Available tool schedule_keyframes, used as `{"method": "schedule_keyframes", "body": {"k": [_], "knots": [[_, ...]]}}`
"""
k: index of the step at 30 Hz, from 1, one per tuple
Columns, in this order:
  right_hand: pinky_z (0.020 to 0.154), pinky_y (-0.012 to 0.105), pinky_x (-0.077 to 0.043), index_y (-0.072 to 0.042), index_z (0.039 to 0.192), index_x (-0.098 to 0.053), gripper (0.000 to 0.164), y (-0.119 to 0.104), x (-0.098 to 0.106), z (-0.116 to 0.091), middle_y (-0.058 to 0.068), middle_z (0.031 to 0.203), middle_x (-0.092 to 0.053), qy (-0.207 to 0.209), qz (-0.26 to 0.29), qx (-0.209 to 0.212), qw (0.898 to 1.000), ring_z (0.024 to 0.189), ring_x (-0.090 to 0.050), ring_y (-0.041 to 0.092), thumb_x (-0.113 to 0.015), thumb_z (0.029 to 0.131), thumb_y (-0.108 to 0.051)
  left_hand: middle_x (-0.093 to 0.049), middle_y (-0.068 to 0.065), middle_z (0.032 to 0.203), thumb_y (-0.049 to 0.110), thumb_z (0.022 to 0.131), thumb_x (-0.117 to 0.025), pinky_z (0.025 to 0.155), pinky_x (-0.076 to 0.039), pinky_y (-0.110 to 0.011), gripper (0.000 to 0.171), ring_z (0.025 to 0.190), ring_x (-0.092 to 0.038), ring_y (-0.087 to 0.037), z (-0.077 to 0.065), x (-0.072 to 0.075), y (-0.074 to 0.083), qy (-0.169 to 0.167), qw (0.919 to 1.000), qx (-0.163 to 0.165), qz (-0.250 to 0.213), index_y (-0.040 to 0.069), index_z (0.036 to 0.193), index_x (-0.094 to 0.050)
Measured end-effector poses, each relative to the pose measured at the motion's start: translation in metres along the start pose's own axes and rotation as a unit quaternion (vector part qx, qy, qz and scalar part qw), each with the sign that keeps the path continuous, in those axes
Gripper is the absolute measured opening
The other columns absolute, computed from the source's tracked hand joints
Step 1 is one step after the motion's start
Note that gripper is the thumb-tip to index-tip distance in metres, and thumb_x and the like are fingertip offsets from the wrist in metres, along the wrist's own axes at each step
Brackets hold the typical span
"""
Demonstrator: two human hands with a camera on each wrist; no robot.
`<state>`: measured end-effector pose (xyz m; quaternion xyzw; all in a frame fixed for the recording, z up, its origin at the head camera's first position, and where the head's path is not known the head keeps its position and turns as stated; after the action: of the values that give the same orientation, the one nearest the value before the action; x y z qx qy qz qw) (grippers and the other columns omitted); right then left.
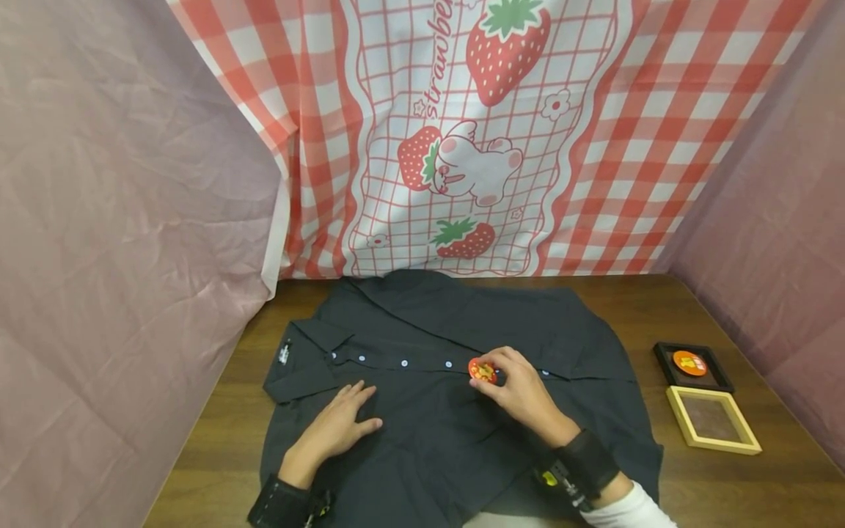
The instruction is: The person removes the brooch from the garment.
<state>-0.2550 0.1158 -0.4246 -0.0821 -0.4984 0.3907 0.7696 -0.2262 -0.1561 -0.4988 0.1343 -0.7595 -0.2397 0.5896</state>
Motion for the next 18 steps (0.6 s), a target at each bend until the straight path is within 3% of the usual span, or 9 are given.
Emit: {"method": "schedule_keyframes", "body": {"k": [18], "knots": [[0.068, 0.029, -0.052, -0.011, 0.099, -0.073, 0.033, 0.012, 0.009, -0.003, 0.002, 0.094, -0.065, 0.006, 0.0, -0.043, 0.999, 0.08, -0.059, 0.014, -0.087, 0.072, -0.023, -0.038, -0.022, 0.153, 0.032, 0.089, -0.07, 0.113, -0.03, -0.06, 0.06, 0.142, -0.033, -0.044, 0.001, 0.0, 0.0, -0.009, 0.9999, 0.006, -0.004, 0.005, 0.14, -0.051]]}}
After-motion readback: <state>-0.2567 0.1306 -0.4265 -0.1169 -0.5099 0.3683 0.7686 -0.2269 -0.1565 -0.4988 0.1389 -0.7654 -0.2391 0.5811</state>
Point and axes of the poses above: each hand's wrist, its own z-axis towards the middle knuckle, its own x-axis out of the back of the hand, y = z × x, the point moved 9 cm from there along z, towards the middle knuckle
